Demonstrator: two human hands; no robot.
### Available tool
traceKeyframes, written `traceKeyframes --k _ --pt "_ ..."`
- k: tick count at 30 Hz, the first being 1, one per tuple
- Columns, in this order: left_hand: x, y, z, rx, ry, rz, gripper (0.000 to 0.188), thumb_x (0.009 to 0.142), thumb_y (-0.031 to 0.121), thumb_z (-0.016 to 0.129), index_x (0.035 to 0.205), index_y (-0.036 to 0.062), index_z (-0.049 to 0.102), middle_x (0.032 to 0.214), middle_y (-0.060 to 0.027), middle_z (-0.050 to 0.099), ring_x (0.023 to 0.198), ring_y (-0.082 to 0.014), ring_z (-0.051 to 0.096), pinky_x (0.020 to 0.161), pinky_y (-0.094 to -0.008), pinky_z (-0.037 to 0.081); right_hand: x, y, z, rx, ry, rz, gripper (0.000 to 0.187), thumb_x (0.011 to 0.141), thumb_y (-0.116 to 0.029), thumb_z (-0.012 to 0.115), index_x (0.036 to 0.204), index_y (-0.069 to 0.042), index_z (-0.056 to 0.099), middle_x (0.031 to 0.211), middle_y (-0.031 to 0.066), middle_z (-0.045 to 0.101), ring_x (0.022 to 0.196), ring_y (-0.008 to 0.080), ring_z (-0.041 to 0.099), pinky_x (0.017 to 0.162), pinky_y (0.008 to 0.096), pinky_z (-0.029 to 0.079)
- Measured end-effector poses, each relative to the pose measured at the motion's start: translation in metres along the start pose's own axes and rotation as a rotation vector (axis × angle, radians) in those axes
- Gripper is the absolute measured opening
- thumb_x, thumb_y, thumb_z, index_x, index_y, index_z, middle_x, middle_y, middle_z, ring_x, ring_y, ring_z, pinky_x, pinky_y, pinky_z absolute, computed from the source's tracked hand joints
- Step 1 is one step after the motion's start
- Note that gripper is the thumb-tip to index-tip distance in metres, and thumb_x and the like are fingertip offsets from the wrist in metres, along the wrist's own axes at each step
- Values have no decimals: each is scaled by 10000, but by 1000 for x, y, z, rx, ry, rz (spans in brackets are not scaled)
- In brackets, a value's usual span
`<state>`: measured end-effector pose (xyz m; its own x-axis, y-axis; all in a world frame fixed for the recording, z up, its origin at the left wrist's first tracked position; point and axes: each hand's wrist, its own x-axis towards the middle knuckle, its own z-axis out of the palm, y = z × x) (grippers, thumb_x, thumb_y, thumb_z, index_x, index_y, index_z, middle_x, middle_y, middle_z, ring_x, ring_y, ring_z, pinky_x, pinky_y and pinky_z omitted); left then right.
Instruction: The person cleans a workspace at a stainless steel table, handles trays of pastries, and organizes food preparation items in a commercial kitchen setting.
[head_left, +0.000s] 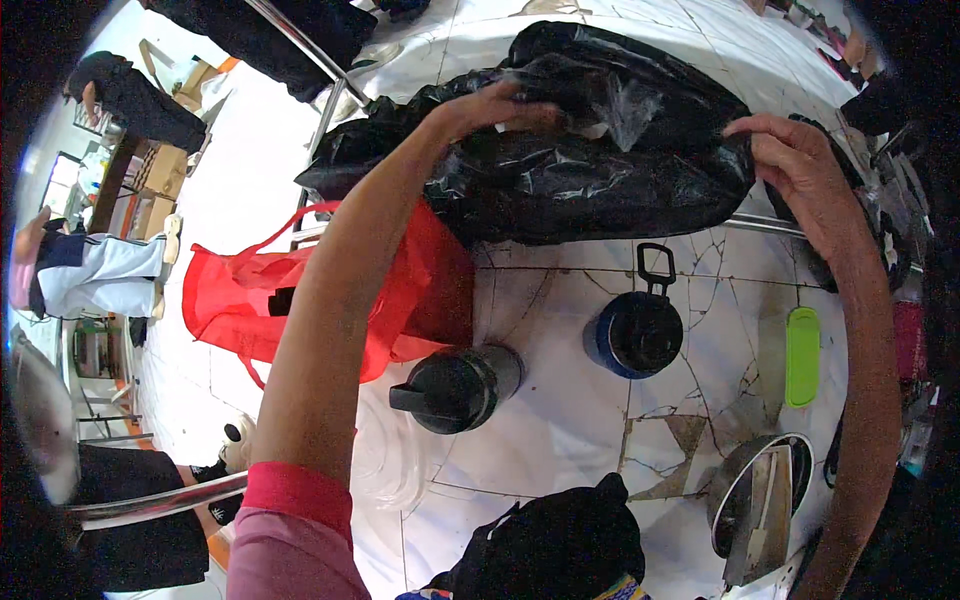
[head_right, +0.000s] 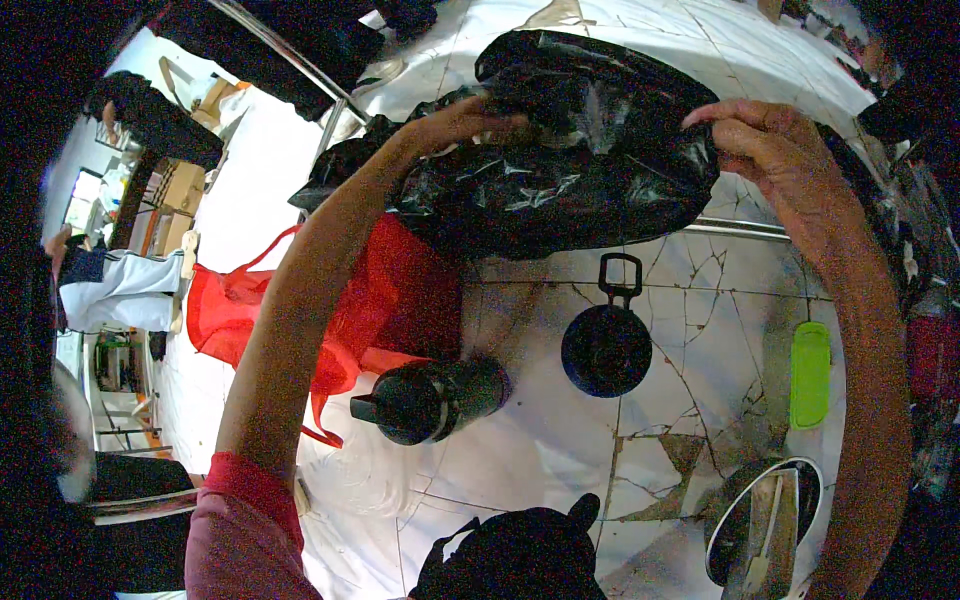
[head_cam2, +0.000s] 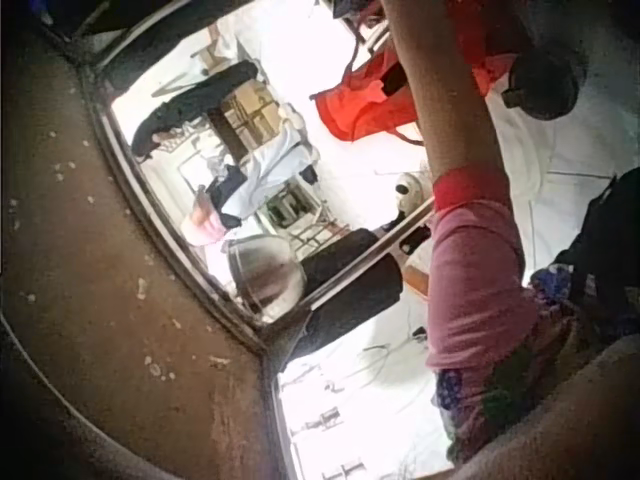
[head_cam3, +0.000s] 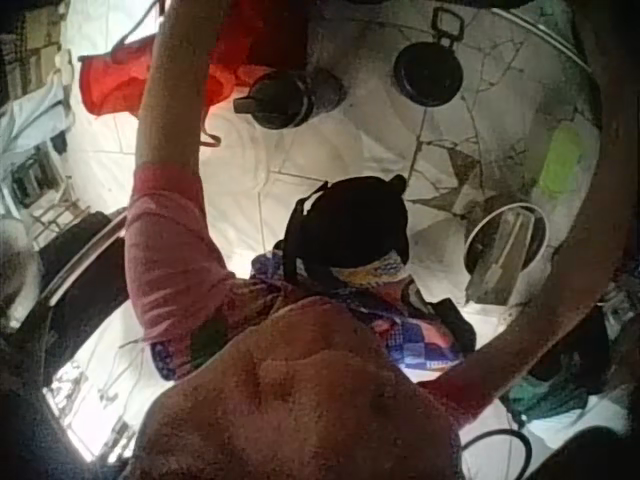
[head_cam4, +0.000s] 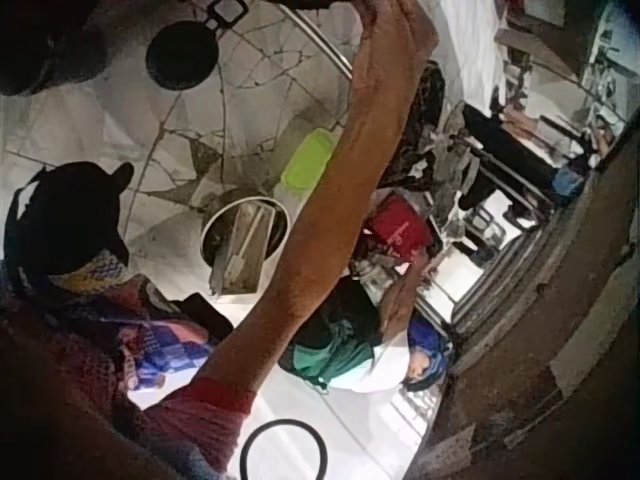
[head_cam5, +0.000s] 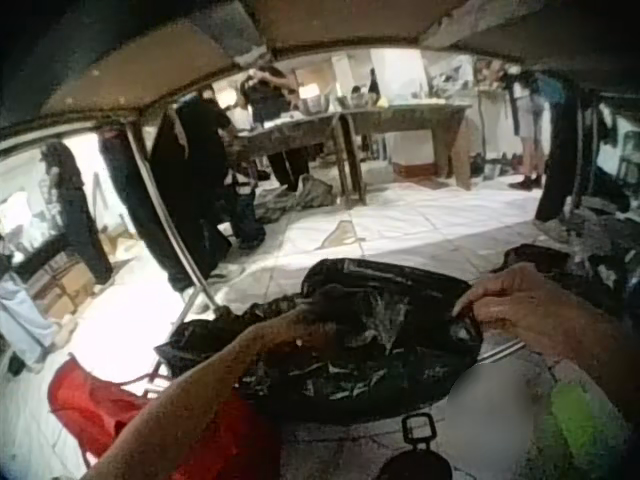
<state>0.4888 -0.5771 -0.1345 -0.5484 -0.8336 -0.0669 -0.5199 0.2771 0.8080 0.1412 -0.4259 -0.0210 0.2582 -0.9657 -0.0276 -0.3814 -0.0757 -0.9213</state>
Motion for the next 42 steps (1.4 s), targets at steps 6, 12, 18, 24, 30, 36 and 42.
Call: traceKeyframes --k 6,12,18,24,30,36,42 --pt "-3 1 -92 562 433 -72 354 829 327 634 982 8 631 776 -117 661 712 -173 640 634 -329 505 15 11 -30 -882 54 -397 286 862 -219 559 1066 -23 603 1017 45 590 946 108 554 872 249 435" --pt "-31 110 -133 646 549 -18 295 795 87 618 1056 -18 527 954 -170 593 786 -279 610 705 -435 512 37 27 -10 348 85 -264 276 846 -69 559 1119 -34 534 999 109 611 1004 208 579 836 333 491" --pt "-73 194 -19 411 -2 620 232 724 53 627 945 -3 585 774 -136 650 670 -203 610 582 -334 500 47 -34 73 -149 -143 -339 446 821 -223 614 1190 1 502 981 75 587 908 149 562 752 290 459" --pt "-98 -18 -145 645 255 -122 552 824 285 607 1288 44 431 1167 -123 551 1053 -231 524 914 -345 409 46 -27 65 51 0 -186 335 843 -192 558 1093 30 566 908 59 632 808 142 611 726 268 501" --pt "-191 -152 -173 513 147 -574 426 745 161 634 1152 73 546 937 -100 637 805 -199 581 724 -349 476 51 -15 56 160 -58 -126 272 838 -172 576 1025 26 591 952 69 621 855 154 600 773 282 505" --pt "-126 106 -53 108 213 -27 652 748 264 707 1307 116 404 1094 -129 584 1004 -204 548 893 -349 424 69 -24 88 384 -94 -297 225 853 -115 531 1052 -21 579 1013 61 597 881 146 586 783 287 498" --pt "-102 97 4 442 -183 117 629 757 255 683 1289 102 386 1127 -159 551 1060 -242 508 934 -356 391 1 -110 105 -291 -400 -595 447 847 -137 523 1198 128 444 817 161 611 693 189 598 614 341 488"
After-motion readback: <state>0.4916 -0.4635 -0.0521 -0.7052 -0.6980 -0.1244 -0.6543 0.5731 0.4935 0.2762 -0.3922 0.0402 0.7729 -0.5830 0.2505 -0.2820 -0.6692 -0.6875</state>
